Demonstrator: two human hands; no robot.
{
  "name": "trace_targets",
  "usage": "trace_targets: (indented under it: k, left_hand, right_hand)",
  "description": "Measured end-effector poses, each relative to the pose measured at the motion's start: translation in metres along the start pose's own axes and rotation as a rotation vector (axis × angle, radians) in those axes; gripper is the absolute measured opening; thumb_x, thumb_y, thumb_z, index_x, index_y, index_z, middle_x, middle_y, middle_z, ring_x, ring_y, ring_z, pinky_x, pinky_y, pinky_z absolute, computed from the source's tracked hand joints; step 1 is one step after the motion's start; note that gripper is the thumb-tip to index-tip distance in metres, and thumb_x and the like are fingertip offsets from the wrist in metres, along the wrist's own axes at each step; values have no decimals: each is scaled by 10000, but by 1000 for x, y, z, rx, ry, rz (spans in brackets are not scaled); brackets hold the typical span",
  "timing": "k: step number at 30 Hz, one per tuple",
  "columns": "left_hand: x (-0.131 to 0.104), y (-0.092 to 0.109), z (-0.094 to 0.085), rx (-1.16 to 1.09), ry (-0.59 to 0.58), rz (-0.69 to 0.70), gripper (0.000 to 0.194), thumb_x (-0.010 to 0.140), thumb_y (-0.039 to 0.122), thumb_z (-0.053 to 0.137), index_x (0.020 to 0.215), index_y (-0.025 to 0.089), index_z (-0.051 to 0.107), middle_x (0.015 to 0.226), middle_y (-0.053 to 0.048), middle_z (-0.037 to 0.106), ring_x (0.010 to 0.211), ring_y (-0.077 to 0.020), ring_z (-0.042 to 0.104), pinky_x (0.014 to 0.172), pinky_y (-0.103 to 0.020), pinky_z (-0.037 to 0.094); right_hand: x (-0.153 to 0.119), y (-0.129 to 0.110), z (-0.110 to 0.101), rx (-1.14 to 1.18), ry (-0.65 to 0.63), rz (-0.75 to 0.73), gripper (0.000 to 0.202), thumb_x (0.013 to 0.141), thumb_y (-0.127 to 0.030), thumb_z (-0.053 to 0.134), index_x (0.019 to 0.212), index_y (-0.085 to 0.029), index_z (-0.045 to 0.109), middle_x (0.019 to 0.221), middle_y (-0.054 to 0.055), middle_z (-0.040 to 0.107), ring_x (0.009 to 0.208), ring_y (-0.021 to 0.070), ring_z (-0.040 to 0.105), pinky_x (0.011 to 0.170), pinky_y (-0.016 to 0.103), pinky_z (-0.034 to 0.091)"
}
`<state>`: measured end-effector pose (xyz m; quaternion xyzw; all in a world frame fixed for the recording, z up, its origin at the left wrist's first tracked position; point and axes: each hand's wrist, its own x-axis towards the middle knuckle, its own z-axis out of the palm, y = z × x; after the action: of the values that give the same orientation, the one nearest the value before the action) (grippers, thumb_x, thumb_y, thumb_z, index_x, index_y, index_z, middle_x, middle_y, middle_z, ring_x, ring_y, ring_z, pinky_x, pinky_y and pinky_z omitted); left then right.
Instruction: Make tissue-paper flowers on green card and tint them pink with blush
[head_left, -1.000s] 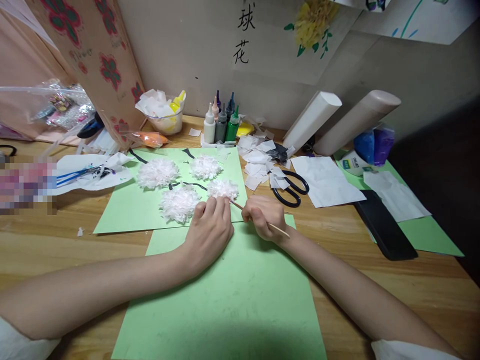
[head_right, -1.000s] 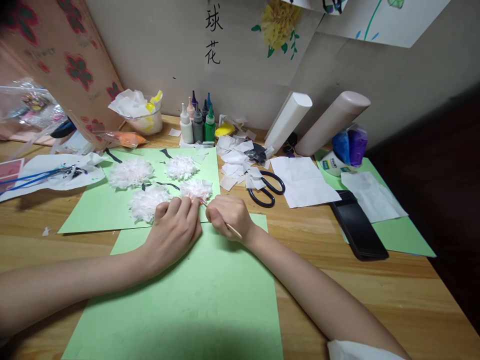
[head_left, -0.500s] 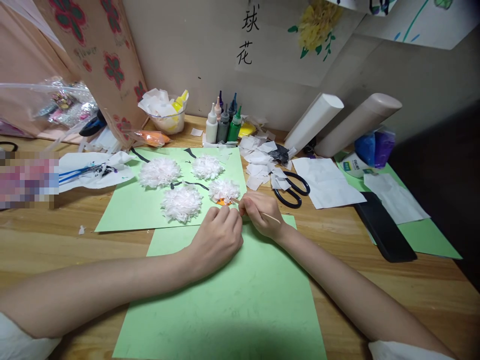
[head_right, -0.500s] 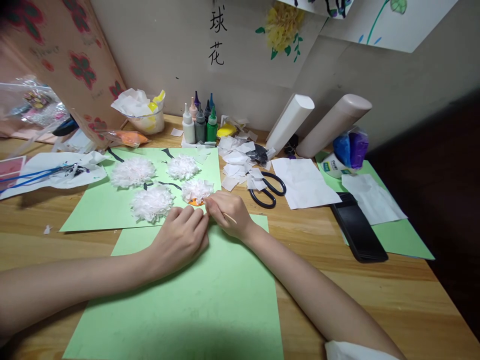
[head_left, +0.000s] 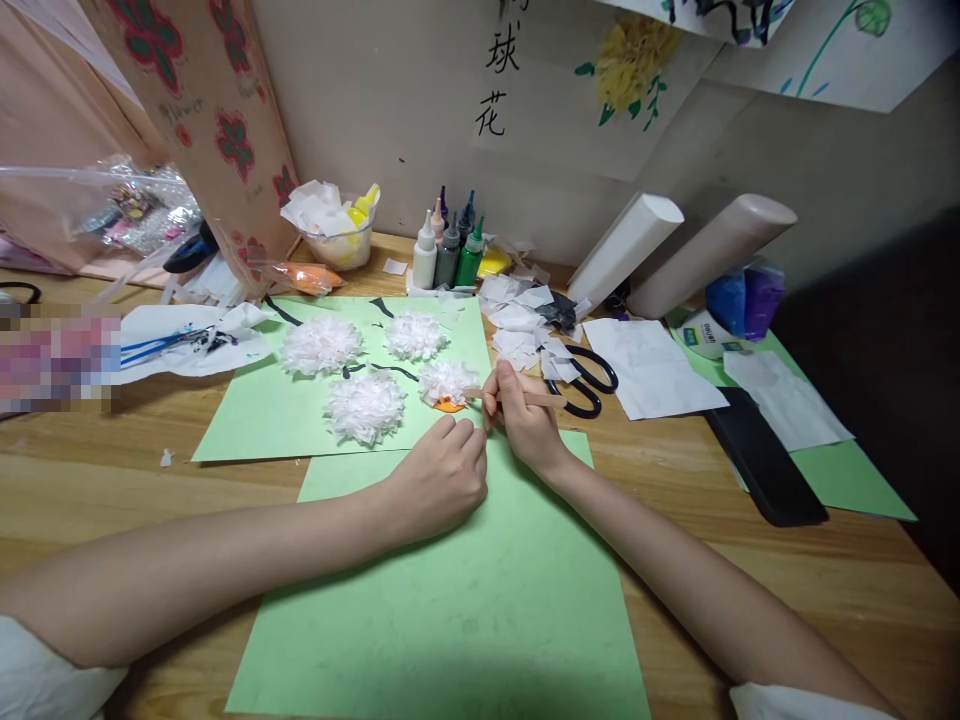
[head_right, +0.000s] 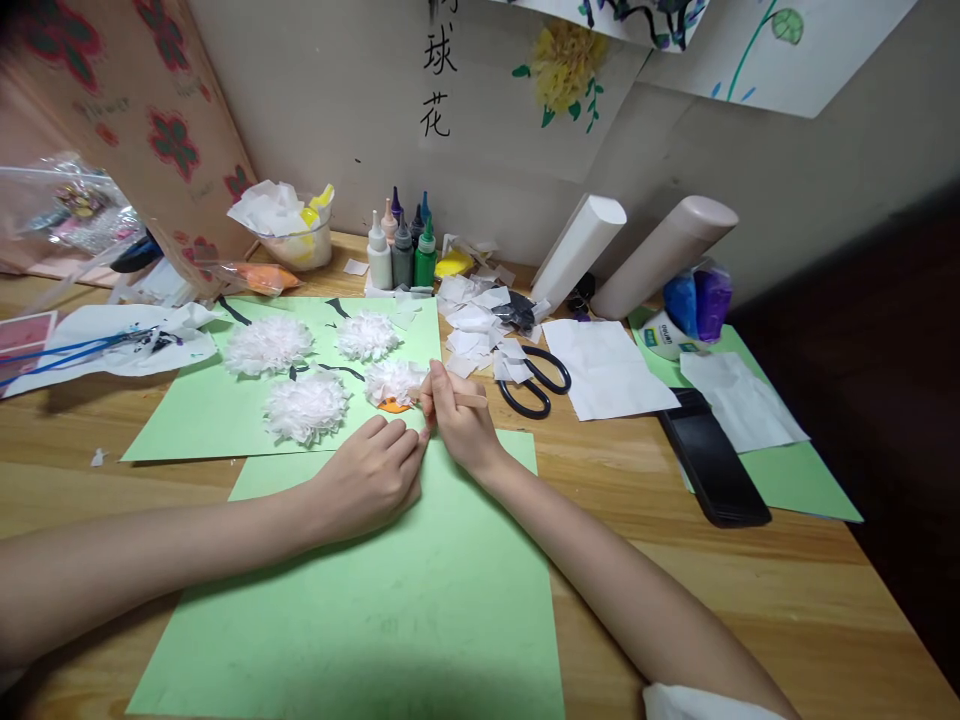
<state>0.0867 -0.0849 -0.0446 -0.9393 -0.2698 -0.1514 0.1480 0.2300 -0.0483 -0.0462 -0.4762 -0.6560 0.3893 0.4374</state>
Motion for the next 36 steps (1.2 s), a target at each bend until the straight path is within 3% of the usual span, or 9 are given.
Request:
trace_targets:
  k: [8, 14, 21, 26, 31, 36]
  left_hand:
    - [-1, 1, 1, -13, -14, -15, 180, 823, 104, 419, 698, 116, 549, 640, -61, 488, 616, -180, 421, 552, -324, 252]
    - [-2, 1, 2, -23, -2, -11, 161, 812, 113, 437, 711, 109, 562, 660, -74, 519, 630, -189, 440, 563, -326, 266]
    - [-1, 0, 1, -41, -16, -3, 212, 827, 112, 412, 664, 130, 546, 633, -72, 505, 614, -185, 431, 565, -333, 262]
    - [0, -1, 1, -33, 1, 17, 203, 820, 116, 420, 673, 123, 559, 631, -72, 505, 615, -186, 431, 563, -331, 259]
    - [0, 2, -1, -1, 6, -42, 166, 801, 89, 438, 696, 113, 565, 617, -58, 497, 598, -182, 432, 546, -321, 244]
    - [-1, 3, -1, 12, 11, -52, 163, 806, 87, 430, 714, 108, 563, 610, -50, 491, 589, -181, 435, 543, -320, 251]
  right_hand:
    - [-9, 2, -4, -161, 40, -349, 479, 957, -312, 247, 536, -203, 448, 483, -4, 469, 445, 113, 439, 497, 279, 371]
    - [-6, -1, -2, -239, -26, -430, 437, 952, -231, 243, 556, -201, 426, 503, -4, 462, 467, 112, 445, 504, 269, 372]
    - [-3, -2, 0, -299, -46, -397, 423, 953, -255, 251, 561, -206, 404, 495, -5, 443, 480, 123, 440, 524, 268, 375]
    - [-2, -1, 2, -203, 1, -226, 451, 960, -339, 278, 554, -197, 413, 501, -21, 441, 466, 101, 447, 525, 251, 381]
    - [0, 4, 0, 97, 49, 9, 513, 938, -454, 299, 529, -187, 455, 454, -31, 427, 389, 86, 427, 404, 233, 319]
    - [-6, 6, -4, 24, 105, -134, 575, 949, -445, 249, 467, -195, 439, 400, -24, 395, 375, 95, 379, 426, 258, 310]
